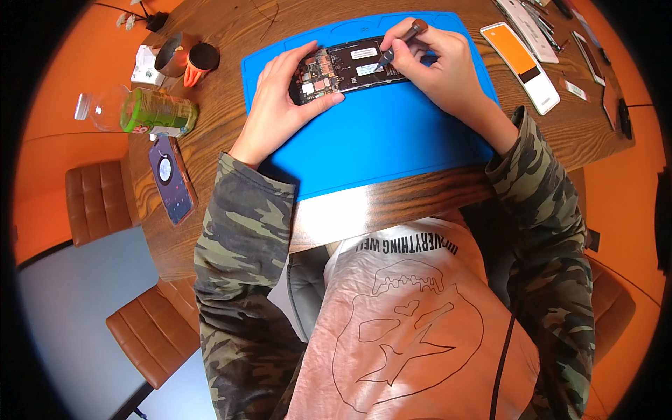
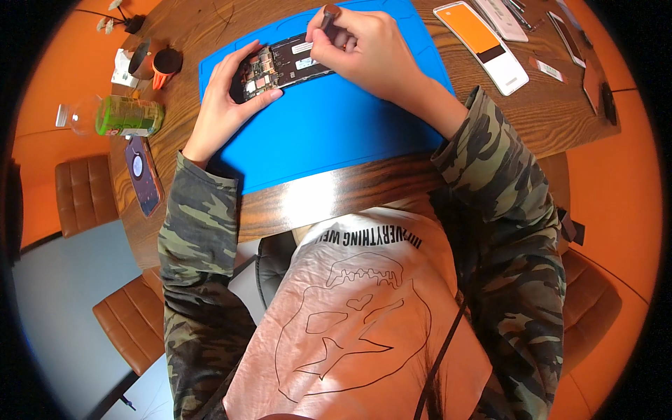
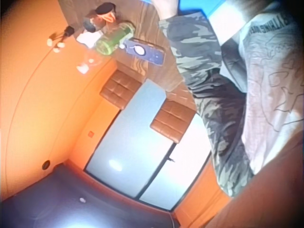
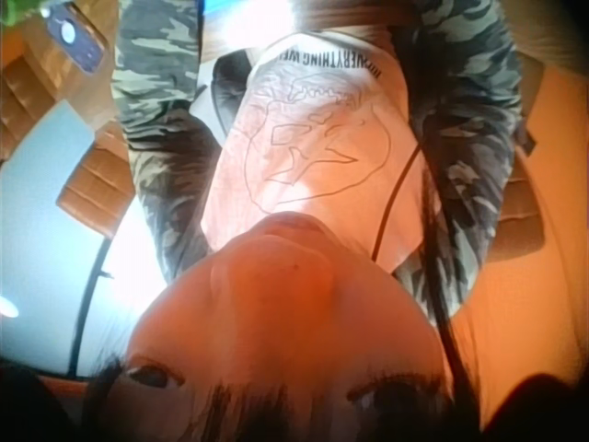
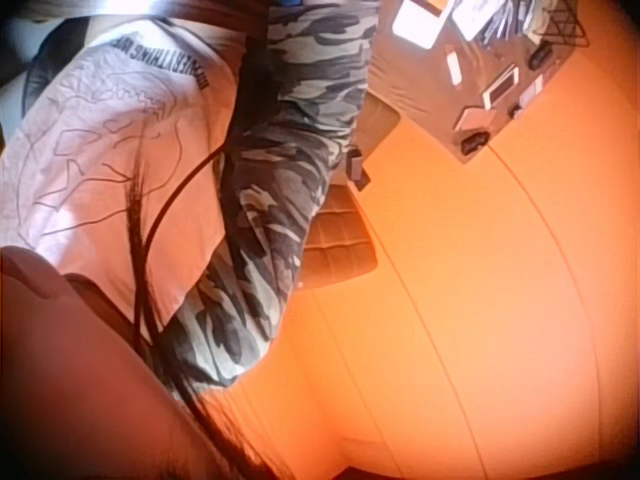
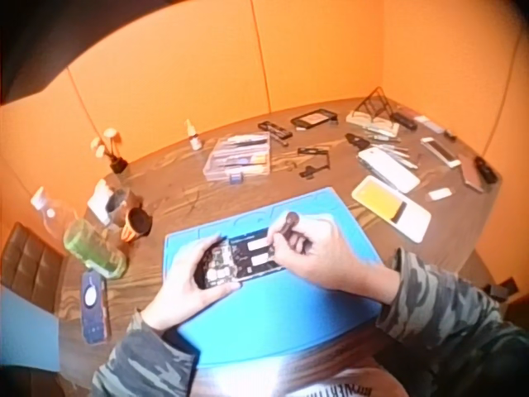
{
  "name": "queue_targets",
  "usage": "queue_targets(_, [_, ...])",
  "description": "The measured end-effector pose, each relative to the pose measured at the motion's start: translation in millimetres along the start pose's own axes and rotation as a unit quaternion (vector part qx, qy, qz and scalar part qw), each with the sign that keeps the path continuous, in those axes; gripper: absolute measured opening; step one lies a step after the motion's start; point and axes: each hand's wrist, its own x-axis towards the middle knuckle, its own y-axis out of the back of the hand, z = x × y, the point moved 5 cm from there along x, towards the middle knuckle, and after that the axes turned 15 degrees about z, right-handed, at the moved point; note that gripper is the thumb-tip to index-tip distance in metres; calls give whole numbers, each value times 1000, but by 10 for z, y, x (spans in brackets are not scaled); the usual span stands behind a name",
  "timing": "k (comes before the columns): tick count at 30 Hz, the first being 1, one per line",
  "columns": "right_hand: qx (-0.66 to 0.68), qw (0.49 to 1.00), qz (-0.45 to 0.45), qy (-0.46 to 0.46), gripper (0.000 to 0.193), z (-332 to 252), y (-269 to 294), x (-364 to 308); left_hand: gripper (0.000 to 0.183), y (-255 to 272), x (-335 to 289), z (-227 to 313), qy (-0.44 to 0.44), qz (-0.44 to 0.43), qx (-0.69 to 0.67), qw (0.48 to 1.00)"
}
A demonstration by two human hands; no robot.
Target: The person uses a screwdriver to remove screws from a disassembled smartphone motherboard placed on a blue mat. They then use their fingers to lift and detach a small ribbon cable or connector from the board.
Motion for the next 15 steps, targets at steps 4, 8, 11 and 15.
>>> queue_targets(4, [88, 991, 53, -86, 17, 109, -37, -13, 78, 5, -10, -3, 11, -12, 4, 1000])
queue_targets(8, [118, 983, 31, -137, 22, 179, -82, 5, 81, 0, -7, -15, 15, -16, 4, 1000])
queue_targets(11, [113, 984, 32, -135, 23, 129, -91, 28, 84, -7, -4, -14, 7, -4, -8, 1000])
queue_targets(15, [165, 953, 46, -251, 12, 95, -121, 1, 84, -9, 5, -16, -4, 12, -14, 1000])
